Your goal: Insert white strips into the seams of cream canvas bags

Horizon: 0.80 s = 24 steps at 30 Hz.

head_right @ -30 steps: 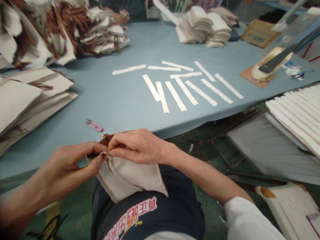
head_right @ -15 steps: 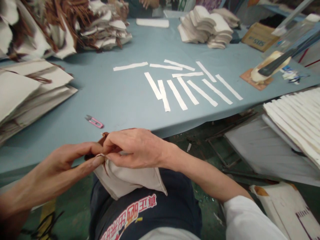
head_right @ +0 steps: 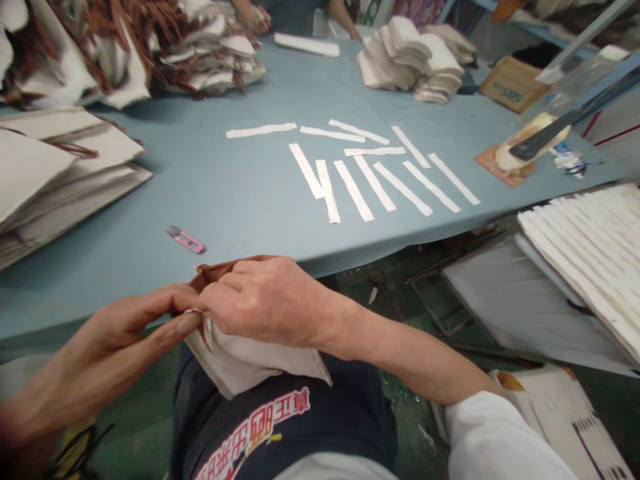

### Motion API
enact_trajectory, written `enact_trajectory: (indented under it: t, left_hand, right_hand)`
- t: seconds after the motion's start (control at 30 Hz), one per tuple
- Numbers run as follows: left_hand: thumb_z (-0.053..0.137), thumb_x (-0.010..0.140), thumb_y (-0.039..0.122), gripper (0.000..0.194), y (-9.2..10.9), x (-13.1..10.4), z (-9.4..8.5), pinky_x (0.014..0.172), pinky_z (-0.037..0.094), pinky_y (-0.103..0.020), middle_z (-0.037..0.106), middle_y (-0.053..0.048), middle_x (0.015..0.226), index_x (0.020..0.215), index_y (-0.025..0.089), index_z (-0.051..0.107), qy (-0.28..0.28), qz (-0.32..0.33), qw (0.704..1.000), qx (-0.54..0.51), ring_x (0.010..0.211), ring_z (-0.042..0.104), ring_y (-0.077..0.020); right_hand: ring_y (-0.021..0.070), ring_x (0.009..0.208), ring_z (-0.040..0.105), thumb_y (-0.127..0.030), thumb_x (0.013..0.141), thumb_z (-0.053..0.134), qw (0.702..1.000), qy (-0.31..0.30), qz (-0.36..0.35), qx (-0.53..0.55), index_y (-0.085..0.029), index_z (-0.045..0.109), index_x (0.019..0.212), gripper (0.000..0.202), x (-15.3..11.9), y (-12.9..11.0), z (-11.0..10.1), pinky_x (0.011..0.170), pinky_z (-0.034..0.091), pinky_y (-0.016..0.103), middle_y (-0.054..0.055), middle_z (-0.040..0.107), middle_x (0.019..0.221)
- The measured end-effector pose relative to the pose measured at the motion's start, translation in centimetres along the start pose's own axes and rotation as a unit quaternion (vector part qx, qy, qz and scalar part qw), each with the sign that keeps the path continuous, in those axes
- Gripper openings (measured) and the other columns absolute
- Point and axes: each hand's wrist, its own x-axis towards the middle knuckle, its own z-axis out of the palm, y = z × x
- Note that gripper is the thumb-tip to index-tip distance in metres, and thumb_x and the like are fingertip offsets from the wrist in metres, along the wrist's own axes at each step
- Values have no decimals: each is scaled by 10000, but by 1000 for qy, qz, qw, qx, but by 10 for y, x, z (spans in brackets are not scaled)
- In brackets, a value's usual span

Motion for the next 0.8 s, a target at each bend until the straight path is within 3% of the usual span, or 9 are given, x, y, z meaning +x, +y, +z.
enact_trajectory:
  t: [0.1, 0.2, 0.43, 0.57, 0.7, 0.8]
  left_hand:
    - [647, 1095, 454, 350, 6, 1, 3, 652, 548, -244, 773, 20, 772, 844, 241, 766, 6, 6, 1000, 4, 697, 701, -170]
    - [642, 1094, 431, 341, 6, -1, 6, 619, 525, -236, 734, 28, 754, 833, 242, 754, 12, 18, 1000, 4, 669, 657, -156]
    - [657, 1003, 323, 288, 3, -3, 12, 543, 432, -238, 636, 53, 649, 724, 248, 654, 51, 48, 995, 67, 589, 562, -136]
    - [585, 900, 298, 266, 13, 2, 15, 508, 379, -241, 543, 64, 565, 641, 243, 564, 83, 29, 987, 135, 521, 505, -118]
    - [553, 898, 291, 251, 21, 5, 13, 498, 350, -230, 510, 77, 562, 658, 225, 586, 108, 32, 975, 189, 502, 469, -98]
    - [504, 920, 251, 290, 29, 6, 9, 486, 365, -200, 498, 79, 561, 643, 220, 585, 133, 55, 969, 203, 494, 472, -88]
  right_hand:
    - [204, 872, 784, -152, 1154, 471, 1000, 19, -3, -6, -152, 741, 989, 317, 1, 1, 4, 874, 612, 344, 85, 834, 917]
    - [185, 825, 744, -160, 1099, 464, 996, 34, 18, 81, -157, 722, 1034, 265, 2, 5, 7, 811, 577, 314, 61, 797, 873]
    - [154, 773, 682, -207, 966, 557, 959, -67, 143, 233, -197, 685, 979, 129, 11, 4, 0, 702, 458, 275, 30, 774, 884]
    - [193, 856, 743, -260, 1030, 554, 964, -81, 154, 201, -191, 694, 1026, 156, 14, 2, 3, 722, 459, 295, 58, 817, 950]
    - [227, 955, 785, -232, 1100, 499, 982, -55, 120, 131, -184, 688, 1044, 203, 15, -1, 6, 843, 526, 342, 92, 839, 1009]
    - [208, 1000, 789, -208, 1079, 509, 984, -32, 114, 135, -178, 670, 1121, 169, 17, -6, 0, 884, 552, 325, 97, 847, 1079]
